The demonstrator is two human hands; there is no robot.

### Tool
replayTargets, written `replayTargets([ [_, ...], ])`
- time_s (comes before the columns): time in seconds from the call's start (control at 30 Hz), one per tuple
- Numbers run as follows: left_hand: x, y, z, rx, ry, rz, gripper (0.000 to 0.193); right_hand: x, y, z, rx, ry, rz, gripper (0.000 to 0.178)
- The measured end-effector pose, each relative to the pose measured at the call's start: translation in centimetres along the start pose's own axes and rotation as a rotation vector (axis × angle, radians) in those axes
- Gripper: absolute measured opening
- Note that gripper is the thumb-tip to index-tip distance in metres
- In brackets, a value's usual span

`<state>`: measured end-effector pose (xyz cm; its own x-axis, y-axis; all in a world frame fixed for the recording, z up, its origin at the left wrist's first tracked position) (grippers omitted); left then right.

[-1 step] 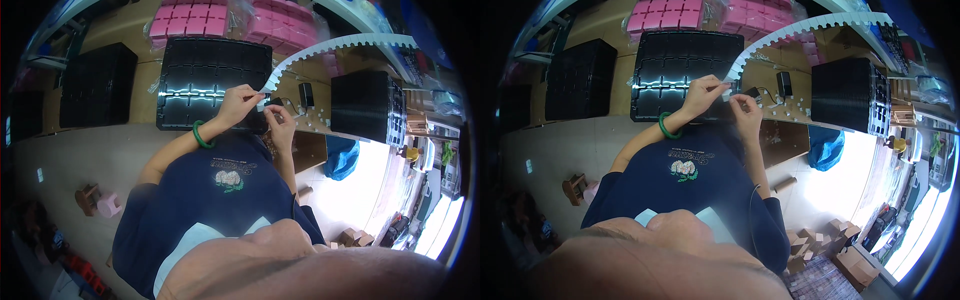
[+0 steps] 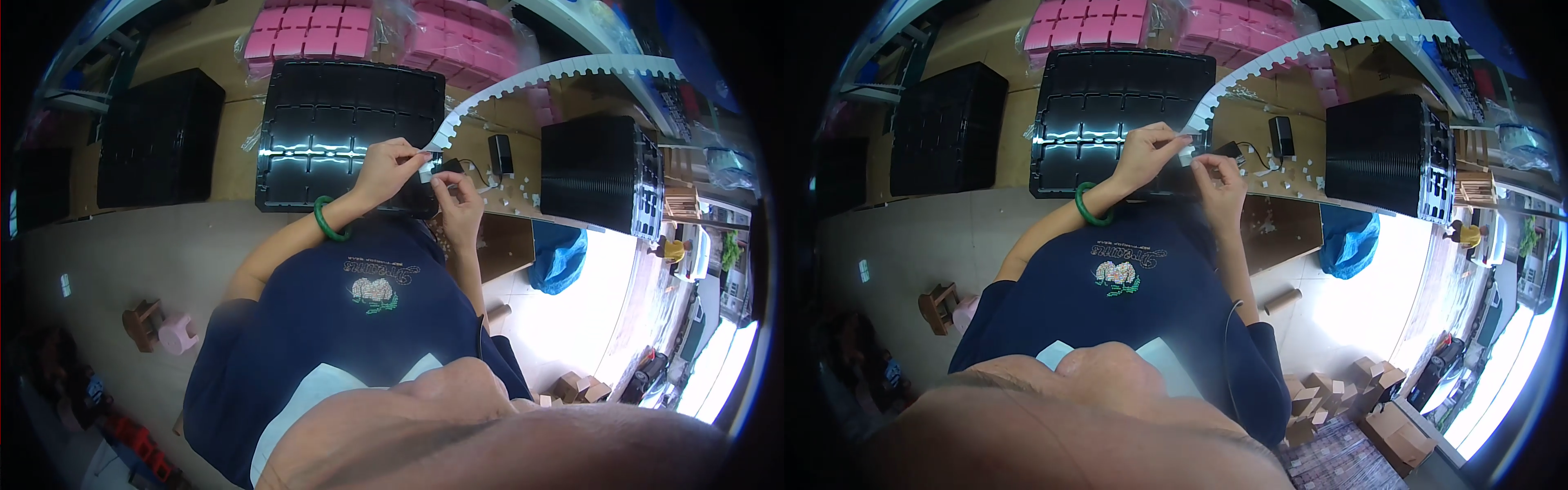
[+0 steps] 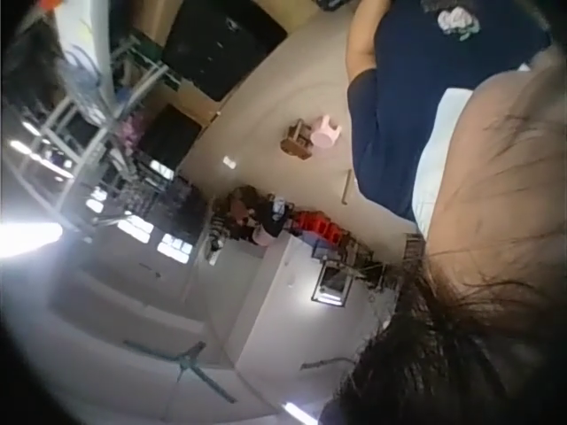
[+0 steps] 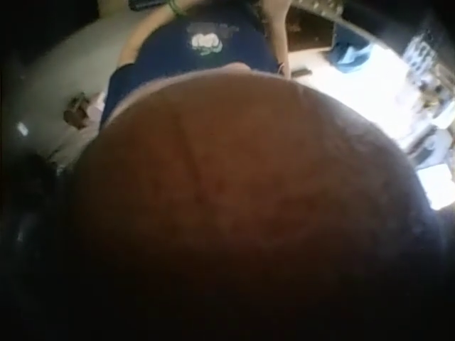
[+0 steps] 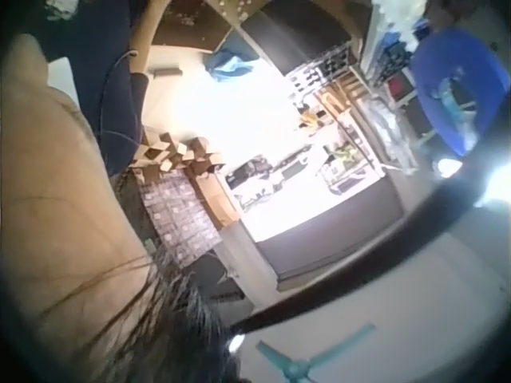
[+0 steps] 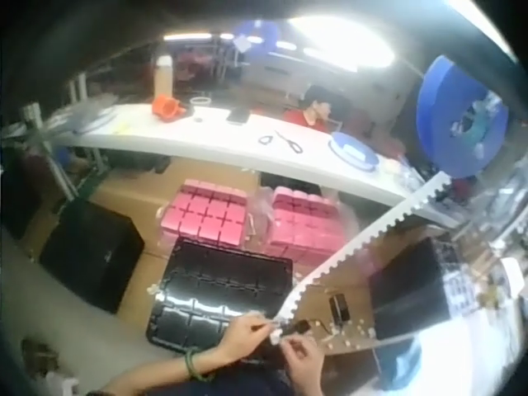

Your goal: The person assembles small plastic components by hand and places them into a plastic tray.

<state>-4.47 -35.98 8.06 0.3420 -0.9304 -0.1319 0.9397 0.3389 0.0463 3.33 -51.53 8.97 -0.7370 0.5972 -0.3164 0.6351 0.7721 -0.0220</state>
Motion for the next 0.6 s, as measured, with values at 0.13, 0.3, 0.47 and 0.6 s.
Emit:
replayTargets([
  [0.13,-1.0,-0.5,-2.4,-0.015,-0.026,0.072,0.017,-0.6,-0.7,-2.1,-0.108,-0.1,0.001,0.008],
  [0.3,-2.4,-2.0,-3.1,-0.036,-0.042,0.083,0.017,-0.8,-0.5,0.9,0.055,-0.417,-0.359,0.006],
  [0.47,-2.1,-2.9,-3.3,-0.084,-0.039,0.044,0.016,0.8,0.7,3.1,-0.025,-0.635,-0.382,0.006],
  [0.6,-1.8,-3.5,-3.9,-0.046,-0.008,0.056,0.016,1.4,0.9,3.6,-0.12,-0.741,-0.308,0.006],
])
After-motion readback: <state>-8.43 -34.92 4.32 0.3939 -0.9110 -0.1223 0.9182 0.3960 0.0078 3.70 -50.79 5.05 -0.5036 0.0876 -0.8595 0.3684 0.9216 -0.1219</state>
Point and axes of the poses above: each hand's wrist, its own y-axis towards the middle knuckle, its own x-axis out of the palm, z = x × y, the point moved 3 cm from there along y, towards the middle knuckle, and after that the axes turned 15 degrees about -z, right-handed, at the moved point
